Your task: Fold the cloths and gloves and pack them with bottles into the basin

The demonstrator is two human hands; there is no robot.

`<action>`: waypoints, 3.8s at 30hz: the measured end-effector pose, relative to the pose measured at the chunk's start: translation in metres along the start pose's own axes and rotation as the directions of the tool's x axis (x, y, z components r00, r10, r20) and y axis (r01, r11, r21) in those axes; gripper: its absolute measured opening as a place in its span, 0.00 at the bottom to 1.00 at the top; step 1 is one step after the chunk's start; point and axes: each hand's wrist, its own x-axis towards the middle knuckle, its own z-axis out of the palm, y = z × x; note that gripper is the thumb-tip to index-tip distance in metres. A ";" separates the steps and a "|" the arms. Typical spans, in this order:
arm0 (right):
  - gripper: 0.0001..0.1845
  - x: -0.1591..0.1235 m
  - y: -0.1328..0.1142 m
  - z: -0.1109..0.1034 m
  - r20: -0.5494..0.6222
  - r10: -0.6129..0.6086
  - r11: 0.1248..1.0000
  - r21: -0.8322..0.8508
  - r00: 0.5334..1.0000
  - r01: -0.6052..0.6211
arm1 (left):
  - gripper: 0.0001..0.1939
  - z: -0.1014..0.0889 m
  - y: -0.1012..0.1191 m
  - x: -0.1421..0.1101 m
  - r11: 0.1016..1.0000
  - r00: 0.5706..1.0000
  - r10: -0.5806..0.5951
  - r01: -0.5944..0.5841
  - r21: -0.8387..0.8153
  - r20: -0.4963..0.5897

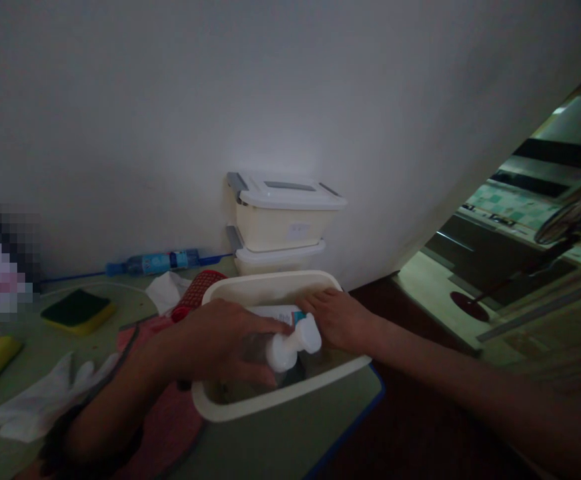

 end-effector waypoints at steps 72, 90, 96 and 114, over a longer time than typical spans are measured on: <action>0.25 0.019 -0.010 -0.045 0.322 -0.203 0.882 0.470 0.925 0.030 | 0.13 0.008 -0.027 0.008 0.990 0.916 -0.091 0.126 0.064 -0.391; 0.24 -0.044 0.055 -0.021 0.119 0.354 0.659 0.672 0.927 -0.338 | 0.21 0.010 -0.022 -0.025 0.749 0.825 -0.521 0.320 -0.580 -0.218; 0.30 -0.040 0.074 -0.018 0.018 0.421 0.632 0.712 0.907 -0.307 | 0.19 0.022 -0.026 0.003 0.711 0.798 -0.537 0.254 -0.655 -0.273; 0.27 0.000 -0.020 -0.023 -0.397 0.348 0.889 0.426 0.850 -0.165 | 0.21 -0.005 -0.043 -0.051 0.881 0.867 -0.460 0.419 -0.217 -0.192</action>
